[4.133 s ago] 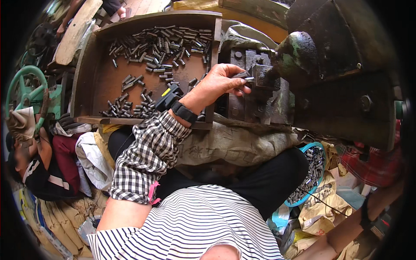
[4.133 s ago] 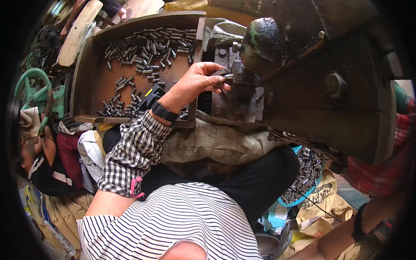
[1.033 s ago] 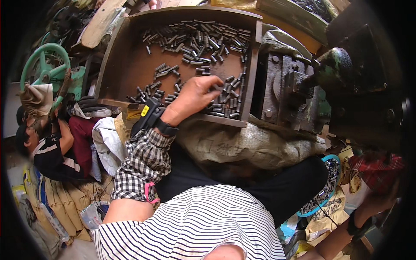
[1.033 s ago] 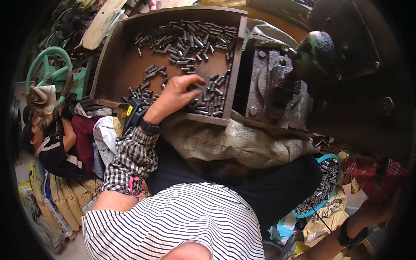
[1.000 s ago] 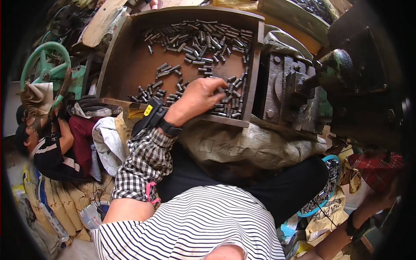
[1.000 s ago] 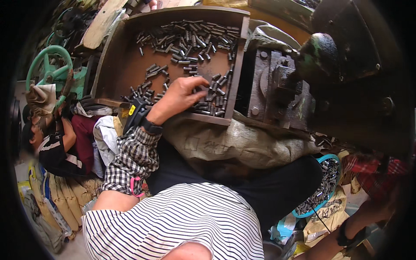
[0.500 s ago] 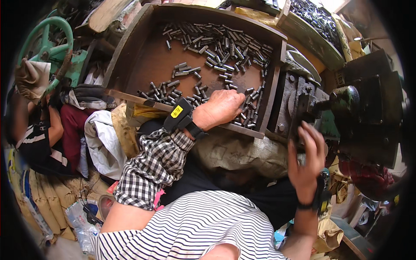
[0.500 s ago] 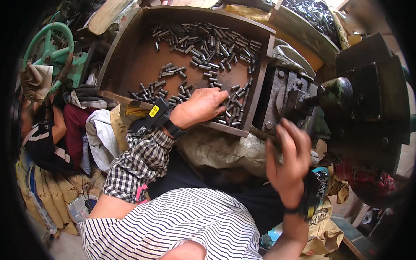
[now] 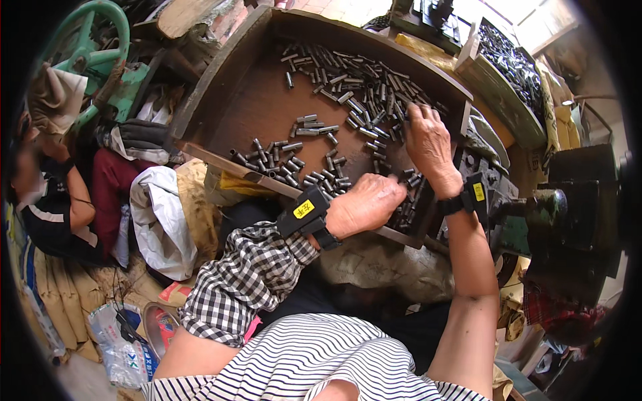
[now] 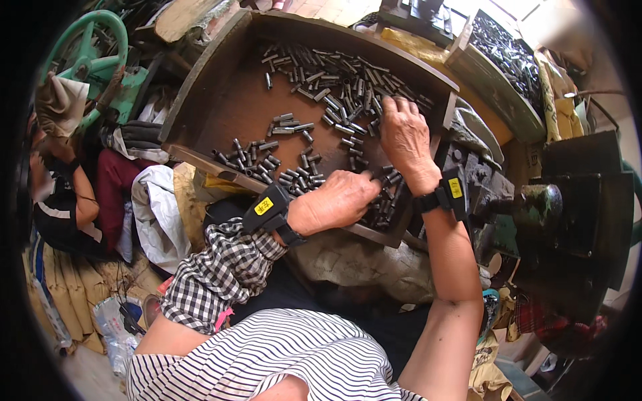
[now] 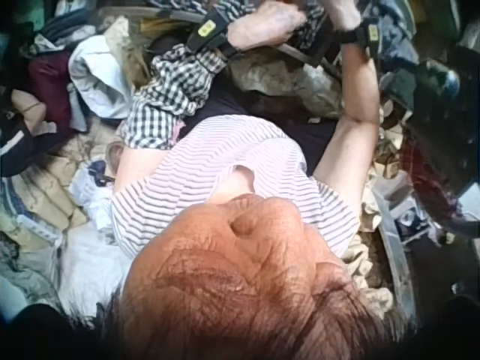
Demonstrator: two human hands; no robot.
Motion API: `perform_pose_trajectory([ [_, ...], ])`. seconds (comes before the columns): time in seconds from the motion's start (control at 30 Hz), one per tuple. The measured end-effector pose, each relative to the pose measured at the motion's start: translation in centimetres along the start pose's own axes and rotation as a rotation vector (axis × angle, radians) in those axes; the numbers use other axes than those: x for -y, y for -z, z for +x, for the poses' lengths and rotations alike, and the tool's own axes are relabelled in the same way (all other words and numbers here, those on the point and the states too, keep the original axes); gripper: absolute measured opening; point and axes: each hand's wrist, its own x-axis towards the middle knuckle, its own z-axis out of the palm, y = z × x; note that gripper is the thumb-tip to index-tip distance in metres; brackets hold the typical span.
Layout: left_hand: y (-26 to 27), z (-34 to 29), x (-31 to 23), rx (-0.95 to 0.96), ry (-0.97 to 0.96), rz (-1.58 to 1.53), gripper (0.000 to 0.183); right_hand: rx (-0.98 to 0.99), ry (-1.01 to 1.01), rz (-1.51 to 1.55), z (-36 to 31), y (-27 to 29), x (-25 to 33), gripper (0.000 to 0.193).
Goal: Assembling small metal pins into sockets and using a manual press machine to secure them.
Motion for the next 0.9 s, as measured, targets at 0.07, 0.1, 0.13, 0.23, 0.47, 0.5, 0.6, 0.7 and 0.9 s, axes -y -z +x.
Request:
perform_pose_trajectory([
  [0.07, -0.2, 0.1, 0.2, -0.021, -0.011, 0.001, 0.011, -0.073, 0.053, -0.076, 0.6, -1.1, 0.7, 0.024],
  [0.1, -0.1, 0.1, 0.1, -0.012, -0.016, -0.009, 0.011, -0.074, 0.057, -0.075, 0.6, -1.7, 0.9, 0.024],
  [0.13, 0.1, 0.1, 0.1, -0.003, -0.023, -0.02, 0.011, -0.068, 0.049, -0.105, 0.5, -2.1, 1.0, 0.024],
  [0.23, 0.3, 0.1, -0.2, -0.023, 0.051, -0.031, 0.011, 0.056, 0.076, -0.022, -1.0, -1.8, 1.8, 0.02],
  [0.47, 0.5, -0.2, 0.9, 0.135, 0.051, -0.053, 0.012, 0.25, 0.057, 0.126, -5.5, 2.3, 1.9, 0.009],
  [0.5, 0.9, 0.0, 0.7, 0.14, 0.045, -0.056, 0.012, 0.282, 0.055, 0.119, -6.1, 2.8, 1.8, 0.009],
  [0.6, 1.1, 0.1, 0.4, 0.211, 0.043, 0.016, 0.014, 0.106, -0.036, 0.272, -7.0, 3.9, 1.8, 0.012],
  [0.7, 0.3, 0.3, 0.6, 0.125, 0.076, -0.028, 0.017, 0.02, -0.445, 0.726, -8.3, 5.4, 1.6, 0.022],
  [0.9, 1.3, 0.7, 0.5, -0.063, 0.114, -0.152, 0.02, 0.192, -0.838, 1.493, -12.4, 7.6, 1.5, 0.018],
])
